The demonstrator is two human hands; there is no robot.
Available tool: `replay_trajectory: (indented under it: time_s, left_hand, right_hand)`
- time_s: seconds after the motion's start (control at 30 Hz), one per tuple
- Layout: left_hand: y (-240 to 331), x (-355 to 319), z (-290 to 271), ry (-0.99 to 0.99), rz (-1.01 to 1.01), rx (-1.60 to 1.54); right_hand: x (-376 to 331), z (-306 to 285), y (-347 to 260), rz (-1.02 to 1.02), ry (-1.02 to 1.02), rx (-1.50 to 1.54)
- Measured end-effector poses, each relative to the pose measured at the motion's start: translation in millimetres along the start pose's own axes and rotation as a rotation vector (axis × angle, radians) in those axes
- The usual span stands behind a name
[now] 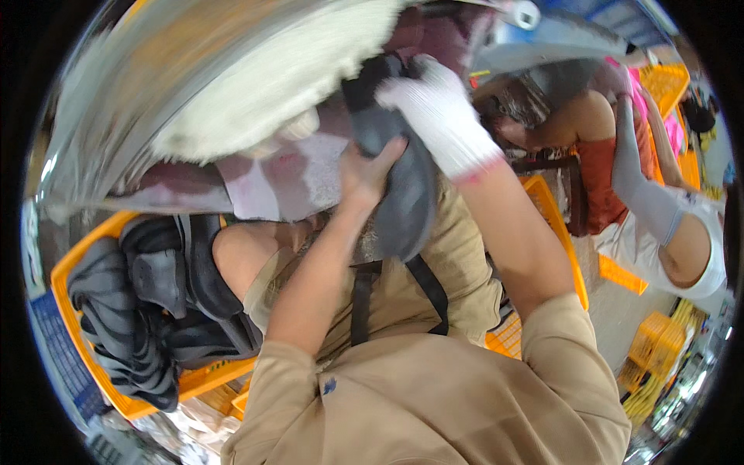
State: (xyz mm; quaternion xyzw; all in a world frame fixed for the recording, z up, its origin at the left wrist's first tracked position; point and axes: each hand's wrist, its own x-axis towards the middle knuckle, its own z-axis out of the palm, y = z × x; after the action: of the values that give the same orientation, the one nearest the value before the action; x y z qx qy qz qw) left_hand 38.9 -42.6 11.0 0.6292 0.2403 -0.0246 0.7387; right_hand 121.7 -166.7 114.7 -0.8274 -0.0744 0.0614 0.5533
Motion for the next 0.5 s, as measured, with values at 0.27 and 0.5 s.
replay_trajectory:
  time_s: [0.27,0.5]
  left_hand:
    - [3.1,14.0,-9.4,-0.385,-0.111,-0.505]
    - [-2.7,4.3,-45.4,-0.037,-0.179,-0.988]
  right_hand:
    - [-101.8,-46.7,12.6,-0.73,-0.283,-0.985]
    - [-156.4,39.7,46.5,-0.714,-0.141,-0.538]
